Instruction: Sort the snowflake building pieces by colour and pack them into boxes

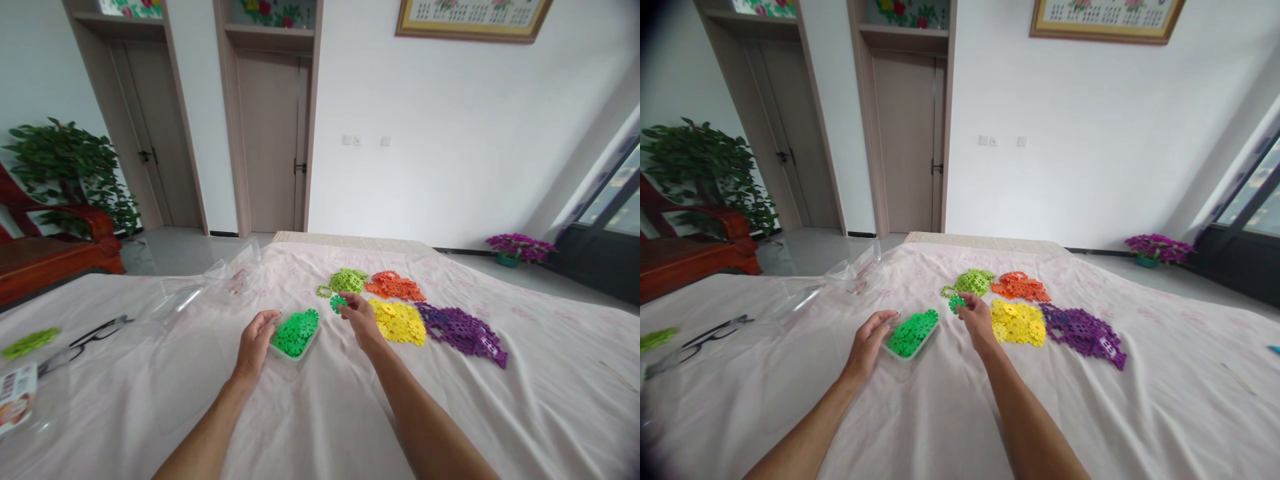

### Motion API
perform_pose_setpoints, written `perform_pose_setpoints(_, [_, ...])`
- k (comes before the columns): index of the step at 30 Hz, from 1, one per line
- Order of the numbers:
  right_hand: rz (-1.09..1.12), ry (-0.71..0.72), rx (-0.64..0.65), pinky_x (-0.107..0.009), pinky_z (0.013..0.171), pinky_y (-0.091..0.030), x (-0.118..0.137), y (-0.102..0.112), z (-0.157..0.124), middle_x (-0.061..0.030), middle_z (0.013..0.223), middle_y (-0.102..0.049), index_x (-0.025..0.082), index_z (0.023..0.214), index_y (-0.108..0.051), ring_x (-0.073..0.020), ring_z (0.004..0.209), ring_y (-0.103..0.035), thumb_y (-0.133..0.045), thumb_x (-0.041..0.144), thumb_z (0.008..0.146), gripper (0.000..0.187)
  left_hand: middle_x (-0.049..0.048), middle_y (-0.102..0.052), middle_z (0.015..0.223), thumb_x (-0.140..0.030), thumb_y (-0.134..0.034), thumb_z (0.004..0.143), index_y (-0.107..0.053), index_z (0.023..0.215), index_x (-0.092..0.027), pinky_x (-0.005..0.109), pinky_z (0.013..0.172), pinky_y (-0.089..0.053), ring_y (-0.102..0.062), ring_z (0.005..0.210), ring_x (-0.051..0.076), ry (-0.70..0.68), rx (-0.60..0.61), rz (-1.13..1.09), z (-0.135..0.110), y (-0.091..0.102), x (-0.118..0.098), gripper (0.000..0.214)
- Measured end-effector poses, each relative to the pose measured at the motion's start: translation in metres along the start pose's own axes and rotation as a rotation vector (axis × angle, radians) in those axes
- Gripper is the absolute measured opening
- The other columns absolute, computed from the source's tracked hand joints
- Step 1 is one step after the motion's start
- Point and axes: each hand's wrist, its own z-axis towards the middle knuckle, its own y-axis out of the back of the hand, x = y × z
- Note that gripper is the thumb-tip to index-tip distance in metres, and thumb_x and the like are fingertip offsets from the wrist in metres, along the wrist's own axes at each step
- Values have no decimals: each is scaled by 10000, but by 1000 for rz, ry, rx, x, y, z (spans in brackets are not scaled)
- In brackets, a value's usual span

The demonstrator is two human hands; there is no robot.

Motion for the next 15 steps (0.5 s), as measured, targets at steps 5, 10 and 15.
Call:
perform_pose_setpoints(5, [190,-30,166,-331,761,-522,17,-16,-10,-81,988,-707,155,1044,-685,-198,863,-644,-715,298,646,424,75,-711,1075,-273,-558,730,-653,1019,-160,341,932,-462,-636,1052,235,-5,69,7,0,1,1,324])
perform_pose_setpoints(10, [-143,87,61,-385,802,-532,4,-8,-6,-86,1022,-705,180,1035,-701,-230,931,-637,-625,304,719,348,83,-709,1102,-288,-576,738,-655,1027,-162,345,931,-466,-635,1071,245,-7,84,0,0,1,1,325])
perform_pose_setpoints(15, [-263,90,219,-333,731,-543,-7,-7,-8,-68,1056,-704,201,1161,-662,-210,899,-649,-567,387,796,420,90,-711,1102,-391,-587,800,-649,1060,-167,365,939,-477,-649,1060,249,-5,103,-23,0,0,5,349])
